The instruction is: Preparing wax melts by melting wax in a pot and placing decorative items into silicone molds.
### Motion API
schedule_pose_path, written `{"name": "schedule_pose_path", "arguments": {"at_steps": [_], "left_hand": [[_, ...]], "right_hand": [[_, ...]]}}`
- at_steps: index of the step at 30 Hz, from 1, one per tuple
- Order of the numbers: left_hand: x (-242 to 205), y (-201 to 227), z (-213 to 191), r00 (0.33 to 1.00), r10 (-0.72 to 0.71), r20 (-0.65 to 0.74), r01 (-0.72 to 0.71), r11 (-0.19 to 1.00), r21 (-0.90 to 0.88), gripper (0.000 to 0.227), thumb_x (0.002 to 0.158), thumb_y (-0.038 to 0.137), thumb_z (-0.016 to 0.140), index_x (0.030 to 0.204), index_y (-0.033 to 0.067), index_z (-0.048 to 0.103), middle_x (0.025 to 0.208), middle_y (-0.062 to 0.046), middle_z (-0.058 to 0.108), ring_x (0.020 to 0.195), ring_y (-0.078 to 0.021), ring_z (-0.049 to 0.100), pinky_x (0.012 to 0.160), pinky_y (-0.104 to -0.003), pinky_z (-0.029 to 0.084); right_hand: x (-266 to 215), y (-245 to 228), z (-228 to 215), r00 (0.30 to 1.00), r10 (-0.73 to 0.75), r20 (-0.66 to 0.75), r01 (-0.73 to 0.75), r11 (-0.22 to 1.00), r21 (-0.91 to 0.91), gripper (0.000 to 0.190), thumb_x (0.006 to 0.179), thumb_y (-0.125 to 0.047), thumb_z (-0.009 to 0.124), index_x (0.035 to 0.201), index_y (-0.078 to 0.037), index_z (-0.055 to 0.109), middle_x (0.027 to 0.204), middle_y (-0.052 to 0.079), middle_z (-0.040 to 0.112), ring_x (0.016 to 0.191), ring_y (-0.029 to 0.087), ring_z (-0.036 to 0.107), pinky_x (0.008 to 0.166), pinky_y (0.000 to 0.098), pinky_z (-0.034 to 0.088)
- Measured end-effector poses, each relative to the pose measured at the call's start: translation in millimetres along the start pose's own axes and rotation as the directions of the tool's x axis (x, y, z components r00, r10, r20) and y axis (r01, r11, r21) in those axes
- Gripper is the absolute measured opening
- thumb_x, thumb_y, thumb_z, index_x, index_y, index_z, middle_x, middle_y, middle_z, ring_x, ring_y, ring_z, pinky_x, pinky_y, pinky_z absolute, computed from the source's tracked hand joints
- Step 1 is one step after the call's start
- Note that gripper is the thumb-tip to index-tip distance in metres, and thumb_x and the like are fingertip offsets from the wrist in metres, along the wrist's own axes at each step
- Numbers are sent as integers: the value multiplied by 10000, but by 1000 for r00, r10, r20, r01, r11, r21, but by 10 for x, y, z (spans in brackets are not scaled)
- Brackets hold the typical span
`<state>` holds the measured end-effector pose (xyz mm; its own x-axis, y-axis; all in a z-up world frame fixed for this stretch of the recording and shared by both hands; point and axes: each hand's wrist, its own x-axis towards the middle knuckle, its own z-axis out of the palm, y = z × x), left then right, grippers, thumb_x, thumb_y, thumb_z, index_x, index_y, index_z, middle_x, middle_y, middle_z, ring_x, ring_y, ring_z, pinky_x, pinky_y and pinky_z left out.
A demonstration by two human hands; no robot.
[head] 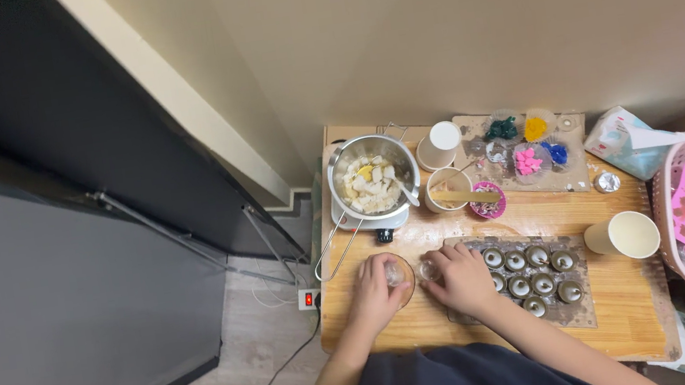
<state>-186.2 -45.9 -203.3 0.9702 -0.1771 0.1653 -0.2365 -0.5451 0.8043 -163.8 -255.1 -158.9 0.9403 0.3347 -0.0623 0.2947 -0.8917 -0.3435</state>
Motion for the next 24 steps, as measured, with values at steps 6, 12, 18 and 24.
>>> {"name": "schedule_pose_path", "arguments": {"at_steps": [6, 12, 18, 24], "left_hand": [[395, 605, 113, 998, 67, 6, -63, 958, -279, 468, 844, 120, 816, 1182, 32, 505, 1118, -157, 600, 1044, -336, 612, 939, -424, 498], [1038, 1582, 689, 974, 178, 137, -105, 900, -422, 459, 851, 145, 812, 1187, 55, 512, 1131, -121, 625, 1018, -290, 651, 906, -375, 525], [1619, 2568, 1668, 921, 327, 211, -200, 863, -463, 469, 872, 180, 803, 1219, 55, 513, 1178, -119, 647, 1086, -285, 664, 952, -376, 526], [2103, 3233, 2916, 864, 439, 246, -292, 835, -466, 477, 838, 173, 806, 1194, 45, 514, 1179, -157, 644, 1151, -331, 649, 974, -404, 516]], "right_hand": [[-251, 332, -365, 976, 101, -192, -39, 953, 301, 500, 713, -275, 801, 1176, -122, 689, 1014, 88, 752, 916, 297, 672, 785, 432, 501], [-711, 935, -1051, 886, 375, -274, -176, 818, 548, 526, 703, -224, 841, 1192, -99, 695, 935, 89, 742, 786, 240, 692, 719, 351, 562], [-1291, 1939, -1671, 738, 479, -476, -211, 833, 511, 558, 727, -227, 854, 1229, -63, 671, 997, 96, 732, 845, 215, 672, 758, 346, 548], [-1759, 3206, -1997, 630, 570, -528, -306, 806, 506, 552, 747, -206, 822, 1258, -72, 662, 1113, 95, 730, 862, 212, 671, 774, 351, 563]]}}
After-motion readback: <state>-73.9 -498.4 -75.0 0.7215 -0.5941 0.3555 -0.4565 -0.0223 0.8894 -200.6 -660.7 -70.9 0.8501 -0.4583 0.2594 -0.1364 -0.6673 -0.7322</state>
